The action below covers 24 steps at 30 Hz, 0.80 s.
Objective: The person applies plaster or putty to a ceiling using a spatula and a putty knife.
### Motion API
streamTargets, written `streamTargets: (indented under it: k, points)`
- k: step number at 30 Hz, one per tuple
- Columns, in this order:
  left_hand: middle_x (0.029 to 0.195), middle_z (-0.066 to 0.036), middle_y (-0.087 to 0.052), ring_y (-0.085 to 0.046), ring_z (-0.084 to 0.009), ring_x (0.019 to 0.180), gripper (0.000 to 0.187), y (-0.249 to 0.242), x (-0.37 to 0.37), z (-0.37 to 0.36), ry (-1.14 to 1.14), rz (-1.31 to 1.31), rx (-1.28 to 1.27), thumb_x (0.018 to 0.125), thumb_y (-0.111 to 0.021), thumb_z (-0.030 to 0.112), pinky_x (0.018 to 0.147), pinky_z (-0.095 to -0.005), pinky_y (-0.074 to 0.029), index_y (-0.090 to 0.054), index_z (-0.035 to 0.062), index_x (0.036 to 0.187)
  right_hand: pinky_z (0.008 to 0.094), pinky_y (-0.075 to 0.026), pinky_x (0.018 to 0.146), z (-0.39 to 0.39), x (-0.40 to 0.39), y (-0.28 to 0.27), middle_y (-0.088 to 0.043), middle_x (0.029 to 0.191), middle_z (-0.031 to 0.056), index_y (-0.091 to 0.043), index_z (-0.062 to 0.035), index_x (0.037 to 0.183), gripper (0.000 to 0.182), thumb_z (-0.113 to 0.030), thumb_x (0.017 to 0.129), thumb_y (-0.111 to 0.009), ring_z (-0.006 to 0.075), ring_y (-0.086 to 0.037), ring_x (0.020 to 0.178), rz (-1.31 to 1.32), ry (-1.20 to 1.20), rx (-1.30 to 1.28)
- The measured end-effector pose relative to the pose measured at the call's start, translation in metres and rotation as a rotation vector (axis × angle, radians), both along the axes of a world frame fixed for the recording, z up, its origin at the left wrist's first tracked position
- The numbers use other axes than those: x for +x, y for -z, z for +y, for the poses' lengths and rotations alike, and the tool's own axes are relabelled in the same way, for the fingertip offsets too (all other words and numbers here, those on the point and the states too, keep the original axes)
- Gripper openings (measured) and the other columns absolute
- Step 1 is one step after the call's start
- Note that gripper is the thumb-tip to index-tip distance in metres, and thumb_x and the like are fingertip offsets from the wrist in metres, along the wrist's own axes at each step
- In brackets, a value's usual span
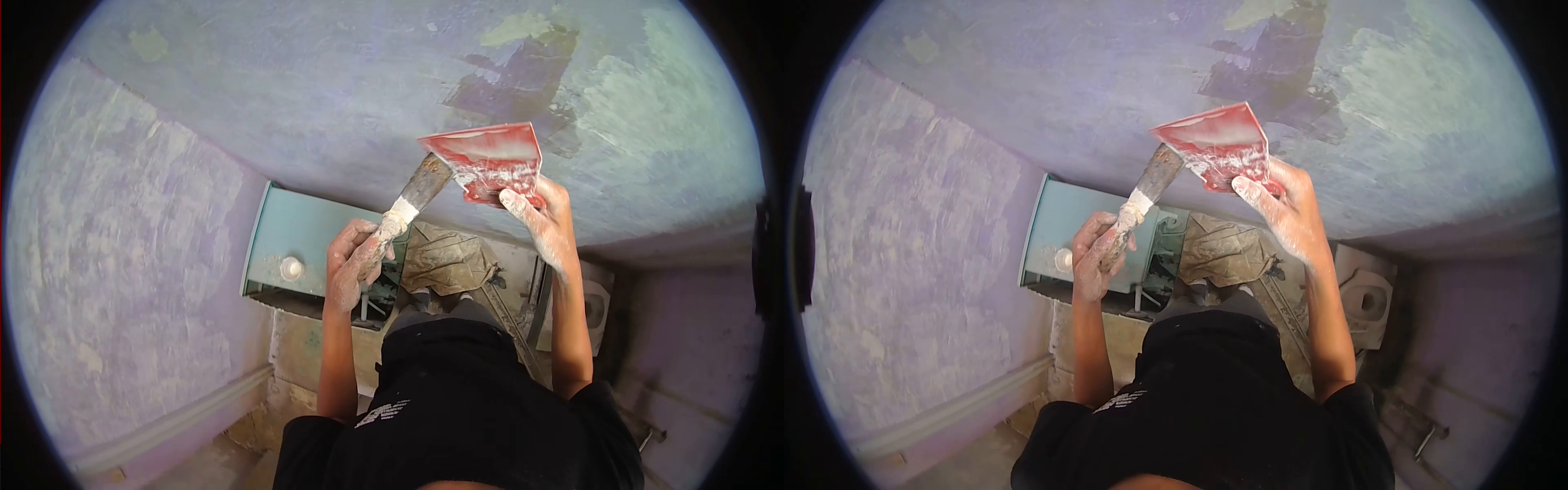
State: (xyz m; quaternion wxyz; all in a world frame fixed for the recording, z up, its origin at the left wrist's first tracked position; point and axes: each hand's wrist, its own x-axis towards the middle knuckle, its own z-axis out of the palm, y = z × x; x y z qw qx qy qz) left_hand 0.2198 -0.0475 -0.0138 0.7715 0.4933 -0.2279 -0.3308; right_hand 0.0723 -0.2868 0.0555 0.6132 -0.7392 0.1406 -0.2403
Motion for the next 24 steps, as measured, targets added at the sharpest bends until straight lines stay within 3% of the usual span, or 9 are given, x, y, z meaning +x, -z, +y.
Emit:
streamTargets:
  k: [4, 6, 7, 8, 11, 14, 19, 21, 24]
  points:
    - [0.077, -0.007, -0.061, -0.040, -0.0030, 0.051, 0.021, -0.002, -0.025, -0.024, -0.042, -0.037, 0.065, 0.095, -0.055, 0.016, 0.042, -0.0183, -0.030, -0.057, -0.0012, 0.108, 0.0272, -0.048, 0.070, -0.018, -0.023, -0.014, -0.069, 0.089, 0.0126, -0.060, -0.0029, 0.124, 0.037, -0.012, 0.088, -0.064, 0.0108, -0.059, 0.073, 0.141, -0.010, -0.291]
    - [0.077, -0.005, -0.060, -0.040, -0.0024, 0.052, 0.026, -0.006, -0.044, -0.041, -0.082, -0.067, 0.119, 0.095, -0.057, 0.019, 0.043, -0.0182, -0.029, -0.058, -0.0020, 0.110, 0.0292, -0.048, 0.068, -0.024, -0.035, -0.017, -0.070, 0.093, 0.0168, -0.059, -0.0067, 0.128, 0.039, -0.006, 0.088, -0.061, 0.0158, -0.062, 0.068, 0.174, 0.048, -0.419]
    - [0.077, -0.003, -0.060, -0.039, -0.0018, 0.053, 0.030, -0.008, -0.054, -0.049, -0.106, -0.096, 0.174, 0.095, -0.059, 0.021, 0.044, -0.0181, -0.029, -0.060, -0.0028, 0.113, 0.0327, -0.052, 0.074, -0.029, -0.039, -0.016, -0.068, 0.106, 0.0176, -0.059, -0.0102, 0.128, 0.046, 0.001, 0.083, -0.060, 0.0258, -0.067, 0.078, 0.072, 0.000, -0.462]
    - [0.077, -0.003, -0.060, -0.039, -0.0018, 0.053, 0.030, -0.009, -0.063, -0.058, -0.112, -0.095, 0.185, 0.095, -0.059, 0.021, 0.044, -0.0181, -0.029, -0.060, -0.0028, 0.113, 0.0327, -0.052, 0.074, -0.037, -0.044, -0.013, -0.068, 0.106, 0.0176, -0.059, -0.0102, 0.128, 0.046, 0.001, 0.083, -0.060, 0.0258, -0.067, 0.078, 0.071, -0.007, -0.452]
    - [0.076, 0.002, -0.057, -0.039, -0.0003, 0.056, 0.039, -0.010, -0.093, -0.084, -0.162, -0.059, 0.287, 0.093, -0.064, 0.027, 0.046, -0.0173, -0.027, -0.062, -0.0039, 0.116, 0.0424, -0.051, 0.093, -0.054, -0.062, -0.002, -0.061, 0.124, 0.0132, -0.061, -0.0127, 0.126, 0.062, 0.008, 0.067, -0.061, 0.0339, -0.060, 0.110, 0.010, -0.026, -0.863]
    - [0.077, -0.004, -0.058, -0.038, -0.0014, 0.049, 0.036, -0.012, -0.118, -0.105, -0.201, -0.108, 0.312, 0.095, -0.059, 0.022, 0.042, -0.0175, -0.027, -0.061, -0.0061, 0.117, 0.0465, -0.047, 0.098, -0.065, -0.076, 0.011, -0.059, 0.125, 0.0120, -0.061, -0.0146, 0.125, 0.062, 0.007, 0.067, -0.060, 0.0335, -0.056, 0.117, -0.042, 0.017, -1.025]
    - [0.076, -0.003, -0.057, -0.038, -0.0012, 0.049, 0.035, -0.012, -0.153, -0.129, -0.245, -0.089, 0.324, 0.095, -0.059, 0.020, 0.042, -0.0182, -0.025, -0.060, -0.0060, 0.118, 0.0528, -0.044, 0.100, -0.071, -0.092, 0.027, -0.056, 0.128, 0.0103, -0.062, -0.0156, 0.124, 0.055, -0.001, 0.071, -0.061, 0.0361, -0.050, 0.123, 0.048, 0.072, -1.120]
    - [0.074, 0.002, -0.055, -0.038, -0.0004, 0.055, 0.039, -0.014, -0.165, -0.137, -0.304, -0.102, 0.334, 0.093, -0.064, 0.029, 0.045, -0.0178, -0.026, -0.063, -0.0021, 0.116, 0.0539, -0.043, 0.100, -0.074, -0.097, 0.035, -0.055, 0.129, 0.0102, -0.062, -0.0155, 0.124, 0.053, -0.004, 0.072, -0.061, 0.0372, -0.049, 0.123, 0.064, 0.086, -1.139]
    - [0.073, 0.002, -0.054, -0.038, -0.0004, 0.054, 0.038, -0.012, -0.174, -0.135, -0.328, -0.088, 0.365, 0.093, -0.064, 0.029, 0.044, -0.0178, -0.027, -0.064, -0.0018, 0.116, 0.0538, -0.044, 0.099, -0.080, -0.097, 0.048, -0.055, 0.129, 0.0099, -0.062, -0.0157, 0.123, 0.050, -0.008, 0.074, -0.061, 0.0376, -0.049, 0.122, 0.028, 0.072, -1.173]
